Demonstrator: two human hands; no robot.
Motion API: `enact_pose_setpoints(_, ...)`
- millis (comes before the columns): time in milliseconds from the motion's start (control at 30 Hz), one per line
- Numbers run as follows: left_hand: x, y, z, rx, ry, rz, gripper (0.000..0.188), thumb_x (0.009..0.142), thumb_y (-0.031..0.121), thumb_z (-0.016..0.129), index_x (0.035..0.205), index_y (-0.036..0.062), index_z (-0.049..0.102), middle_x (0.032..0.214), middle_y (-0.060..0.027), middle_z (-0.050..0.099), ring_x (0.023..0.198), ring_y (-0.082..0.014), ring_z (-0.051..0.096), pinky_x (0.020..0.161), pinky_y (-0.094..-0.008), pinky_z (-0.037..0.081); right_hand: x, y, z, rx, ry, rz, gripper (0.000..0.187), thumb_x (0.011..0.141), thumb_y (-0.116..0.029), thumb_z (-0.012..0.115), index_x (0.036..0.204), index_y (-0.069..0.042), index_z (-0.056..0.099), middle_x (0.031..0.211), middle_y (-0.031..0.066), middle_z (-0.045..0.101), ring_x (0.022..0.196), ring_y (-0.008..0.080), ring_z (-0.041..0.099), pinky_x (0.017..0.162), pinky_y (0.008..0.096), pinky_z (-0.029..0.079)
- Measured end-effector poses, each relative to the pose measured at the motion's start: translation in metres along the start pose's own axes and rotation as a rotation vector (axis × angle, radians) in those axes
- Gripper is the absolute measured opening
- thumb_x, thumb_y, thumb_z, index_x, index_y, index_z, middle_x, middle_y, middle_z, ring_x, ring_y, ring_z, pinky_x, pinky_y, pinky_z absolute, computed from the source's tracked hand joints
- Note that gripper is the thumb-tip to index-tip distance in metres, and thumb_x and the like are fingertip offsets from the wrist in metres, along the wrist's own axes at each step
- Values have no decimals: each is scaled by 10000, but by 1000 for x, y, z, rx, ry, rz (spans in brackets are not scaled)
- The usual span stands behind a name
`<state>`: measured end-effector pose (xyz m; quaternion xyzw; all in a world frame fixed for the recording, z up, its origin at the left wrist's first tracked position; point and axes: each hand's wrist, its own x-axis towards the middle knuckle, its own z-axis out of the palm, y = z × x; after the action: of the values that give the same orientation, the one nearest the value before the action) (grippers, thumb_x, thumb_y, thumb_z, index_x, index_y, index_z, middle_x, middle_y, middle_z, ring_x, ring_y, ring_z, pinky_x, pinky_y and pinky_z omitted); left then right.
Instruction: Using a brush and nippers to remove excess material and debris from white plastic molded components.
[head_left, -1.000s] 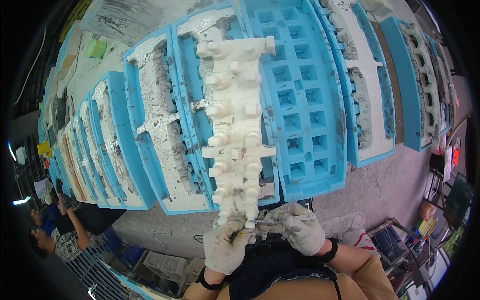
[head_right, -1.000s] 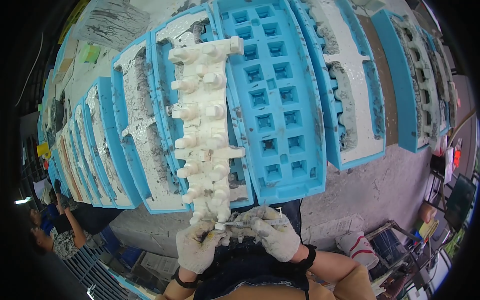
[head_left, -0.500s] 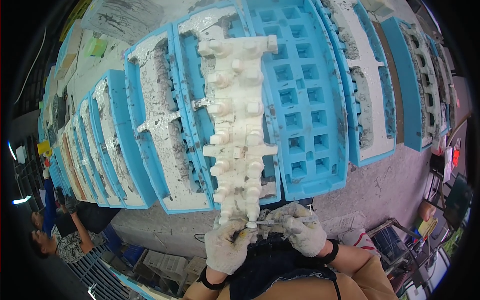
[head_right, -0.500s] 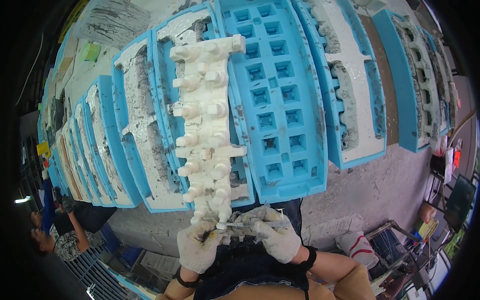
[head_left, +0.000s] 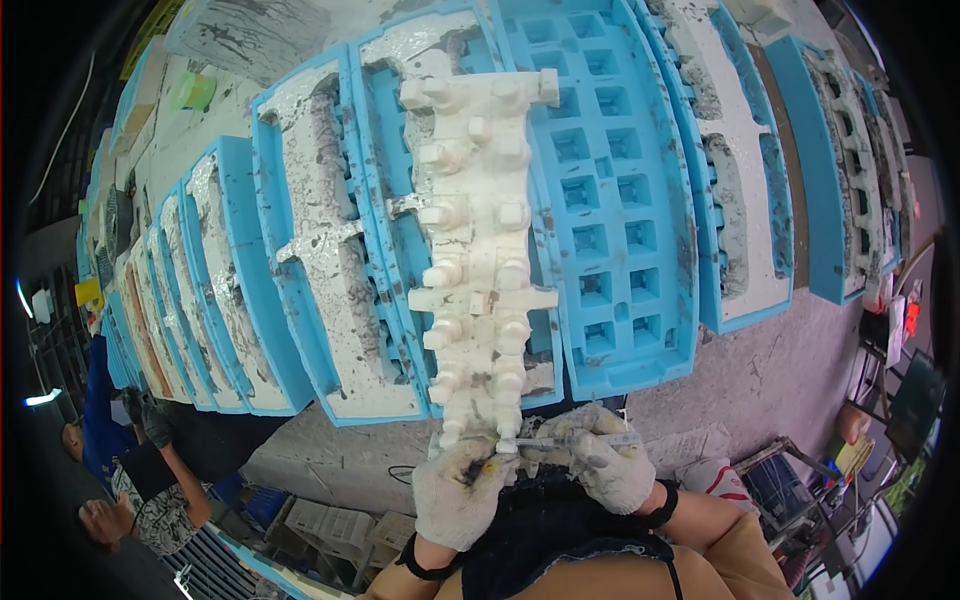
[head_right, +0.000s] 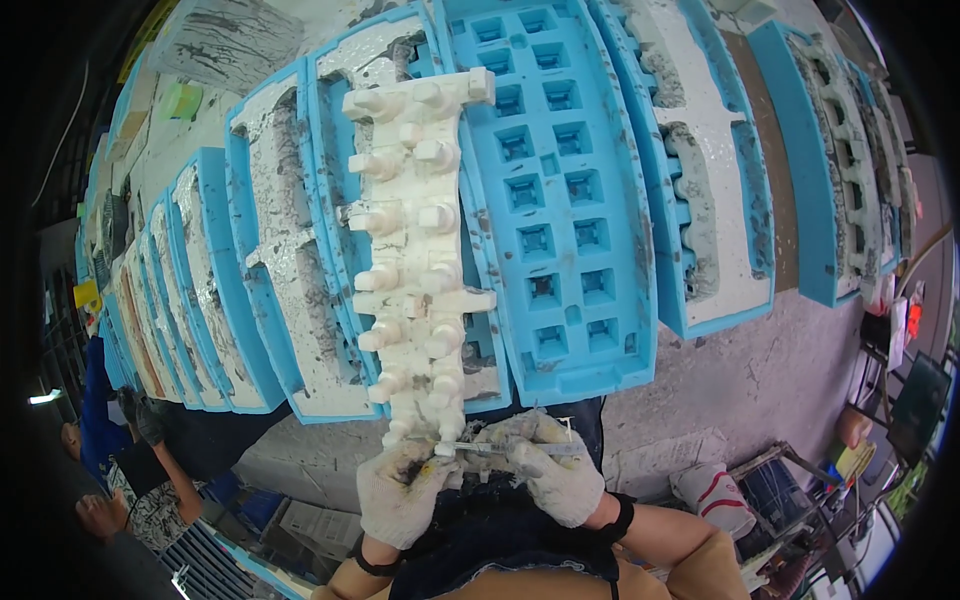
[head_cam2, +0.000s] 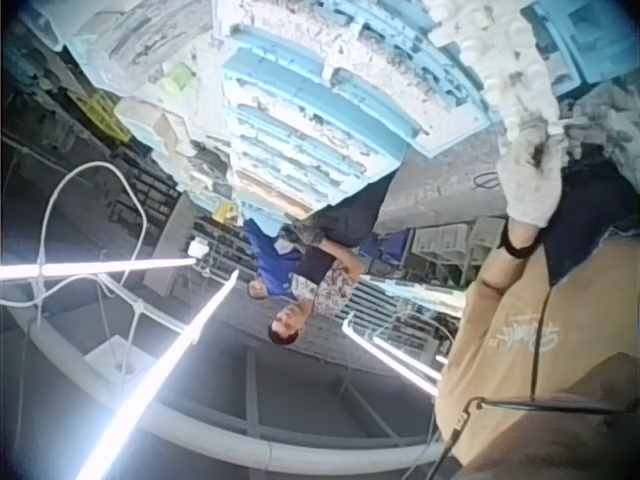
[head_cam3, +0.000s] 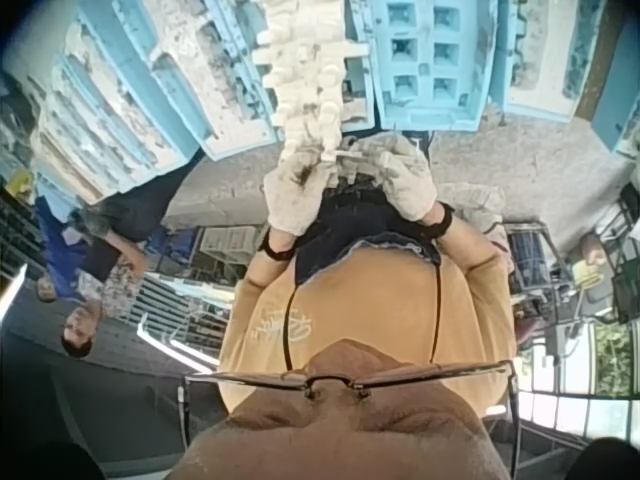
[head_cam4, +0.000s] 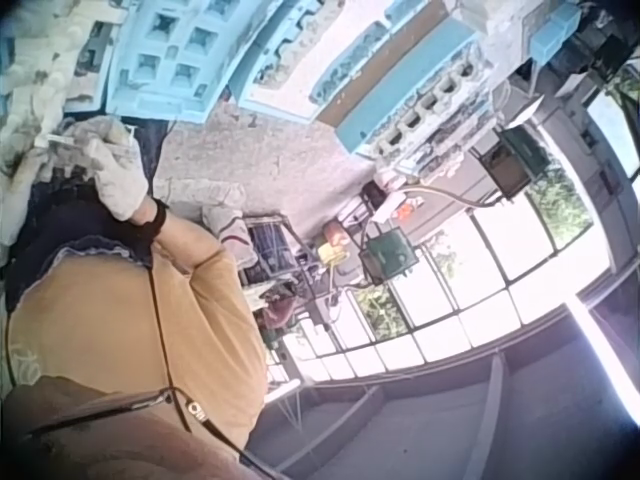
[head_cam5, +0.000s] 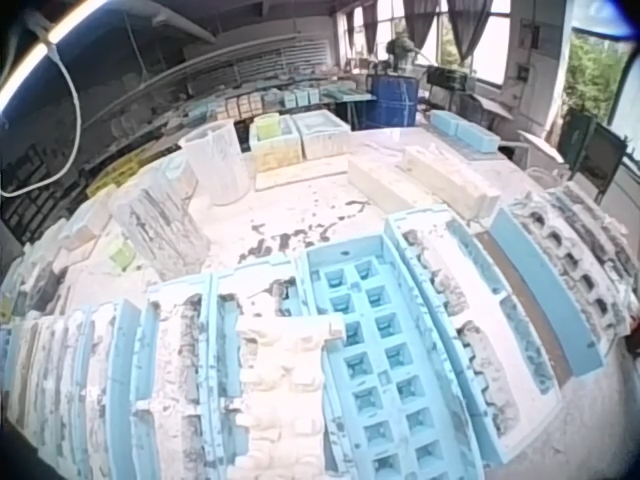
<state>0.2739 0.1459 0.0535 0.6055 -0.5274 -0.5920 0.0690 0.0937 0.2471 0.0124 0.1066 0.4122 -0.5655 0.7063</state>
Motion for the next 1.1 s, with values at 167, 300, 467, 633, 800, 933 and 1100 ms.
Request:
enact_pose_setpoints(167, 3, 14, -8, 159, -92, 1, 186, 814, 77, 820, 935, -21, 719, 760, -97, 725, 671, -131, 703, 625, -274, 544, 0, 0, 1, 65, -9, -8, 261, 1003, -163, 627, 1184, 20, 581, 1199, 134, 652, 1136, 221, 640, 967, 340, 525)
enact_pose_setpoints(300, 3, 4, -3, 117, -14, -58, 188, 801, 110, 841, 888, -6, 721, 722, -95, 716, 646, -130, 686, 616, -277, 535, -1, -1, 2, -47, 20, 15, 218, 993, -123, 613, 1144, 26, 562, 1194, 204, 614, 1147, 341, 636, 998, 452, 527)
enact_pose_setpoints(467, 2, 5, -1, 55, -42, -52, 116, 861, -61, 737, 954, -101, 681, 849, -119, 720, 736, -152, 712, 669, -285, 613, 0, 0, 0, -61, -22, -5, 293, 1004, -194, 629, 1195, 25, 592, 1207, 143, 656, 1101, 204, 644, 965, 336, 519)
enact_pose_setpoints(633, 2, 0, 0, 37, -36, -37, 115, 863, -52, 742, 941, -98, 671, 841, -112, 713, 731, -148, 708, 666, -281, 609, 2, 1, 2, -31, -25, -44, 326, 1001, -223, 636, 1188, 41, 594, 1177, 160, 659, 1084, 227, 649, 965, 366, 523)
enact_pose_setpoints(800, 3, 3, 0, 61, -34, -11, 128, 859, -44, 752, 929, -104, 663, 837, -112, 709, 735, -148, 708, 663, -278, 605, 2, -4, 1, -99, -31, -12, 324, 1004, -223, 631, 1189, 37, 574, 1186, 164, 649, 1095, 236, 647, 976, 377, 522)
enact_pose_setpoints(933, 3, 5, 0, 56, -41, -2, 139, 858, -54, 743, 943, -125, 660, 838, -121, 708, 730, -154, 709, 657, -278, 607, 2, -3, 4, 15, 7, 12, 337, 1011, -222, 619, 1209, 45, 563, 1195, 176, 646, 1112, 258, 655, 991, 375, 524)
enact_pose_setpoints(1100, 3, 13, 5, -54, -14, -91, 122, 867, -61, 727, 939, -136, 665, 837, -124, 708, 722, -154, 708, 651, -279, 608, 2, -12, 11, 4, 31, 43, 304, 992, -196, 631, 1194, 16, 546, 1197, 190, 647, 1089, 302, 689, 698, 261, 548)
